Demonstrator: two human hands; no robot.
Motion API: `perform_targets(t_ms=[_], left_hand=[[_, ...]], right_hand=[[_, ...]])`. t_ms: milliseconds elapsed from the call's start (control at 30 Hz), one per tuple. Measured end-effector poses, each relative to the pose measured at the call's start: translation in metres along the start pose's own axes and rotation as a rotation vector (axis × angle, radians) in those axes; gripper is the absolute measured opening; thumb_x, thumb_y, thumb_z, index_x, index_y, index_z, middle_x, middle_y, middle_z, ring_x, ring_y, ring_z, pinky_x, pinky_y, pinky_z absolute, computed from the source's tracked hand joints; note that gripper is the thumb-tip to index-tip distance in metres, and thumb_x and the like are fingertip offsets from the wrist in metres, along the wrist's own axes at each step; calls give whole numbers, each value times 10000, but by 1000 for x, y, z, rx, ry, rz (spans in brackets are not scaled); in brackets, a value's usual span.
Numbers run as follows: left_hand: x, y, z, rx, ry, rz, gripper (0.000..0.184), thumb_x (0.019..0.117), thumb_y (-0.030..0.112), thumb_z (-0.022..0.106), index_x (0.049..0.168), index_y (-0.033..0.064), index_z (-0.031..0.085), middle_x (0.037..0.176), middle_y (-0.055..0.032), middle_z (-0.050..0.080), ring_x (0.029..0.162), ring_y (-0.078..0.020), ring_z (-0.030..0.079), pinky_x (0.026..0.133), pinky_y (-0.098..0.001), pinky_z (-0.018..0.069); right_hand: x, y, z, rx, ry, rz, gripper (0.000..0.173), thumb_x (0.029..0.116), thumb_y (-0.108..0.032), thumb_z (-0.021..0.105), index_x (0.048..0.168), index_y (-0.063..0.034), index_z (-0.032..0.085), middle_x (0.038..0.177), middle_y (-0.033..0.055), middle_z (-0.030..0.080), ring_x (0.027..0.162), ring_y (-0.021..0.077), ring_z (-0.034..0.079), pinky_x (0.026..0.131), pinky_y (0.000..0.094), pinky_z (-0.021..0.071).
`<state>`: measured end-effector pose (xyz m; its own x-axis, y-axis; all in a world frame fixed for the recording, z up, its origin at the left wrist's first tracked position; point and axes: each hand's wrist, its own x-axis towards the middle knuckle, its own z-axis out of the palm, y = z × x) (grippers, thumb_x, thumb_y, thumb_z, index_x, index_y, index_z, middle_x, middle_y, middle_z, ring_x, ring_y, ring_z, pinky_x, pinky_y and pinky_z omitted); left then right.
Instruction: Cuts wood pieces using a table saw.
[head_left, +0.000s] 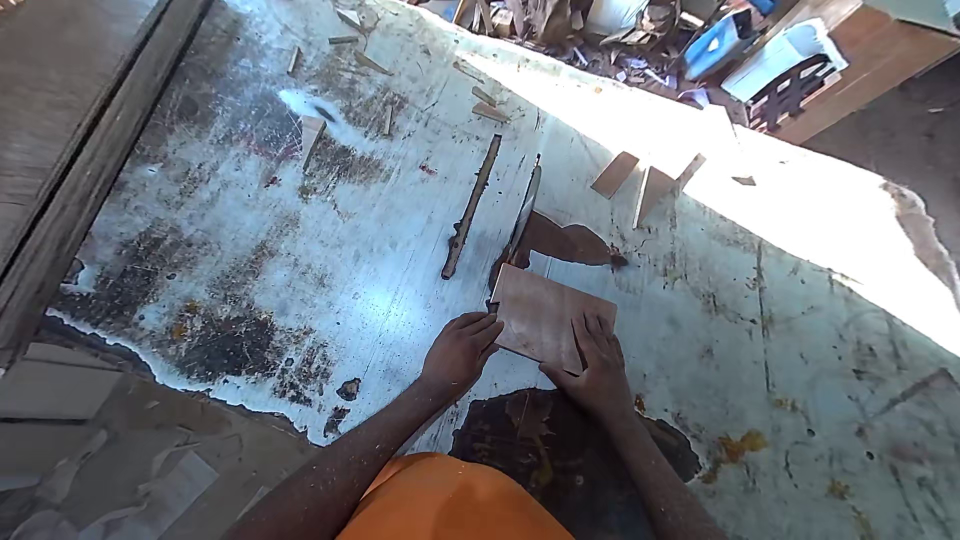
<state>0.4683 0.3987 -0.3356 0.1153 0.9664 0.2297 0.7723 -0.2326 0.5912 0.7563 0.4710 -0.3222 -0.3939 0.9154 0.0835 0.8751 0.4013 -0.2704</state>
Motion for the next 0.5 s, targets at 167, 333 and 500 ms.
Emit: perform_targets(t_ms=[167, 333, 500], left_hand=[[6, 0, -1, 1, 1, -4, 356, 1049, 316, 572, 1364, 183, 669, 1445, 28, 617, 1414, -145, 491, 1184, -364, 398], [10, -2, 0, 1, 6, -4, 358, 1048, 314, 575, 1368, 185, 667, 1448, 34, 614, 1409, -142, 495, 1180, -359, 400], [16, -2, 1, -6, 15, -13, 353, 1043, 302, 588, 1364, 182, 673, 1442, 31, 619, 1403, -148, 499, 1165, -353, 413]], right_hand=[[5, 2, 1, 12, 6, 3, 1124, 734, -887, 571, 1604, -202, 379, 1688, 18, 294, 1582, 247, 189, 1267, 572, 200], [9, 4, 2, 5, 4, 2, 1120, 736, -884, 569, 1598, -191, 389, 1693, 20, 279, 1584, 237, 177, 1274, 547, 187], [15, 5, 1, 4, -6, 17, 1122, 733, -887, 573, 1599, -197, 389, 1698, 19, 266, 1588, 229, 160, 1282, 535, 167]])
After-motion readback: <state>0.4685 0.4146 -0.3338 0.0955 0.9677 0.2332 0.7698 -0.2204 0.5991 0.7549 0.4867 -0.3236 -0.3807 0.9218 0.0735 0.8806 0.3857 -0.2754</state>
